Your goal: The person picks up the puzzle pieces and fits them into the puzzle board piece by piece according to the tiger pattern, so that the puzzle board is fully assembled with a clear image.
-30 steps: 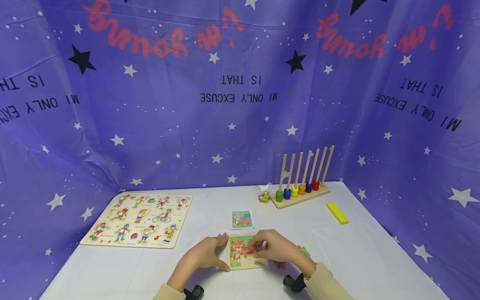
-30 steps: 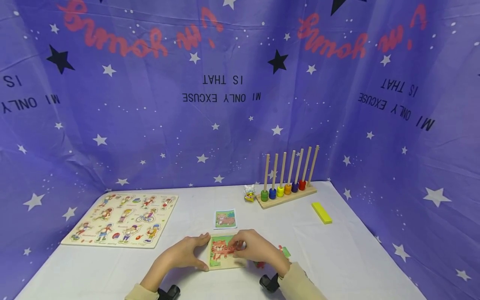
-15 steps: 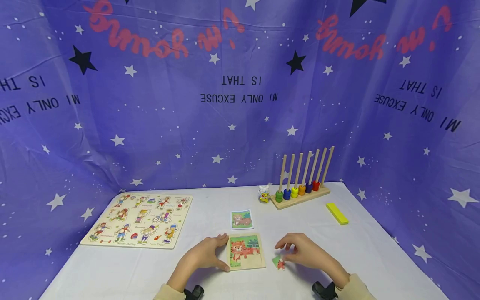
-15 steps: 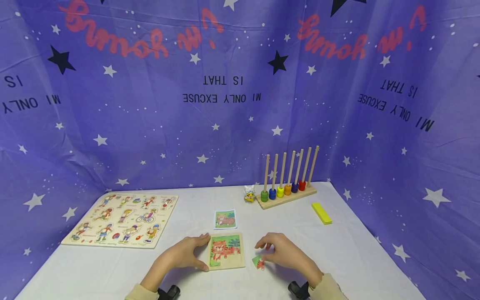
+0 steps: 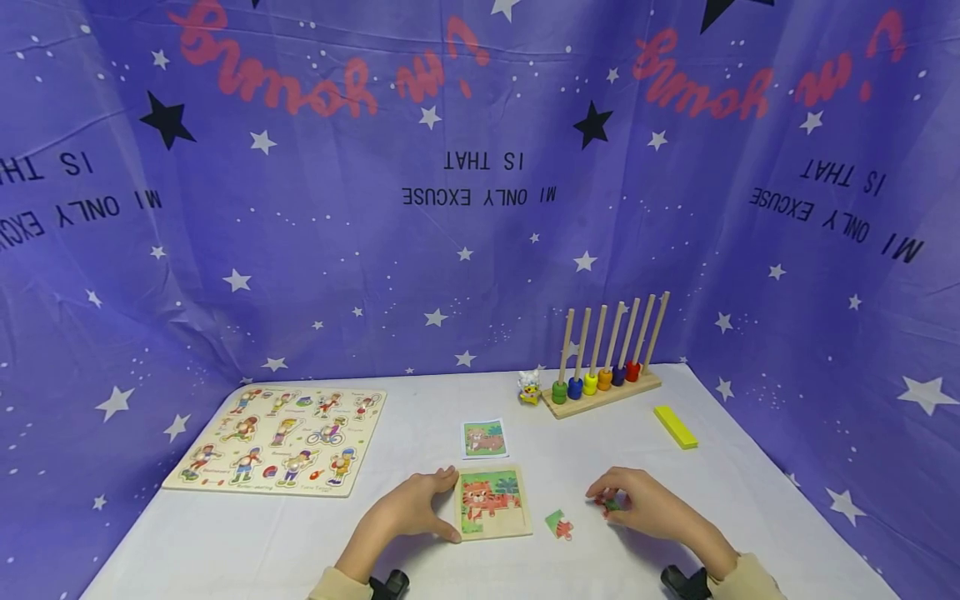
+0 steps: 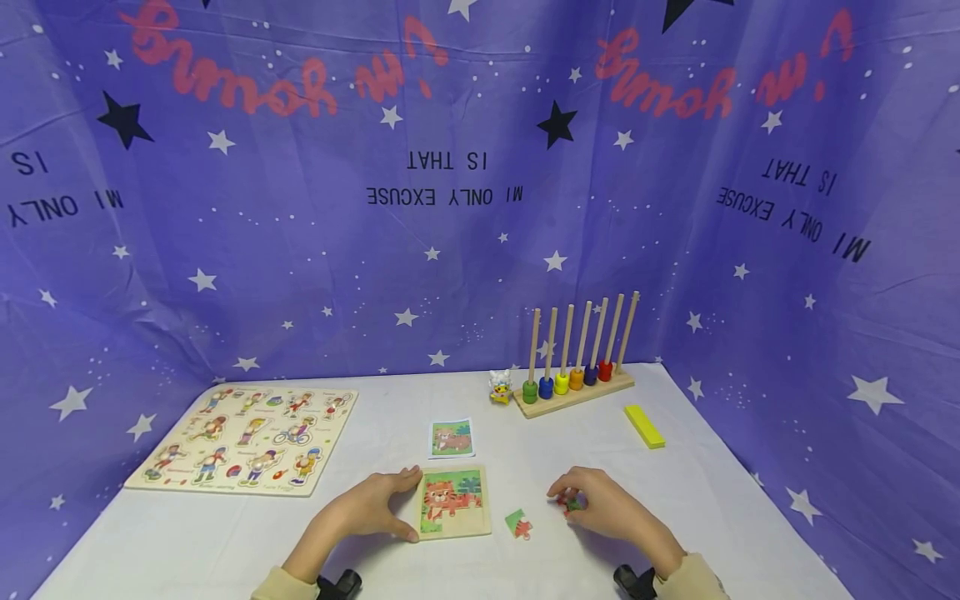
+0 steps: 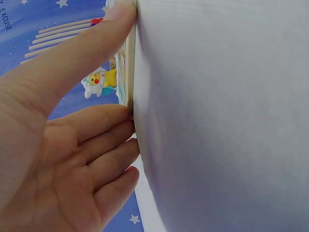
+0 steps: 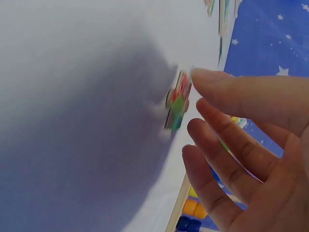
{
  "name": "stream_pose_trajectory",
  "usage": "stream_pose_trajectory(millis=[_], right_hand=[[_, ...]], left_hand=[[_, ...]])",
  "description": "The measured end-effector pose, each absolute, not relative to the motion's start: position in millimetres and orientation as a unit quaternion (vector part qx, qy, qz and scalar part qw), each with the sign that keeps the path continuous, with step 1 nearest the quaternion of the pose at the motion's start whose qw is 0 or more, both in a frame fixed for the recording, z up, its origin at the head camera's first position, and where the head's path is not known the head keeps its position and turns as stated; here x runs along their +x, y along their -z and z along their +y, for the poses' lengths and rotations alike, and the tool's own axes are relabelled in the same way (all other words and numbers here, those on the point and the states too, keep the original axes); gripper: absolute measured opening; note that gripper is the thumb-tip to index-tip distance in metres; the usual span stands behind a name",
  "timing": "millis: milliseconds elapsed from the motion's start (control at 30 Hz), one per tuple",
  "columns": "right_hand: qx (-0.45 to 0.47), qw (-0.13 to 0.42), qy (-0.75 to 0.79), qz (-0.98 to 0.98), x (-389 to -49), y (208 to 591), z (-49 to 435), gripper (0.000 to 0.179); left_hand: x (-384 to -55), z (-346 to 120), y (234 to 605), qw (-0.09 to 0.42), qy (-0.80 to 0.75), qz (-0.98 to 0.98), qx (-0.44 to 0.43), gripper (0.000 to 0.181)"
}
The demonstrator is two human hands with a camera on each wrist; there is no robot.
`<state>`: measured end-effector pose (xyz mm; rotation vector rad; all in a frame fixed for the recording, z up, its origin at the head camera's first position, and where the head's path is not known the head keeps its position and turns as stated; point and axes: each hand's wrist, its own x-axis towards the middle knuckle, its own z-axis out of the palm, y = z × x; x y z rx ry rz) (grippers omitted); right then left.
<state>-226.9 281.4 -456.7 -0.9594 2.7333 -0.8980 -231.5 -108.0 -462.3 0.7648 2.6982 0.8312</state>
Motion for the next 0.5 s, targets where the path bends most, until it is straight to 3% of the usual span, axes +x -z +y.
stream_pose_trajectory(millis=[300, 500], right_hand=[[-0.326, 0.075, 0.276, 0.901, -232.7, 459.7, 291.9, 0.049], [-0.316, 0.090, 0.274, 0.904, -236.2, 457.8, 295.0, 0.041]], left_hand=[[-231.8, -108.8, 462.9, 0.107, -0.276, 0.920, 0.258, 0.092], [-231.6, -108.3, 462.0, 0.108, -0.274, 0.920, 0.257, 0.092]])
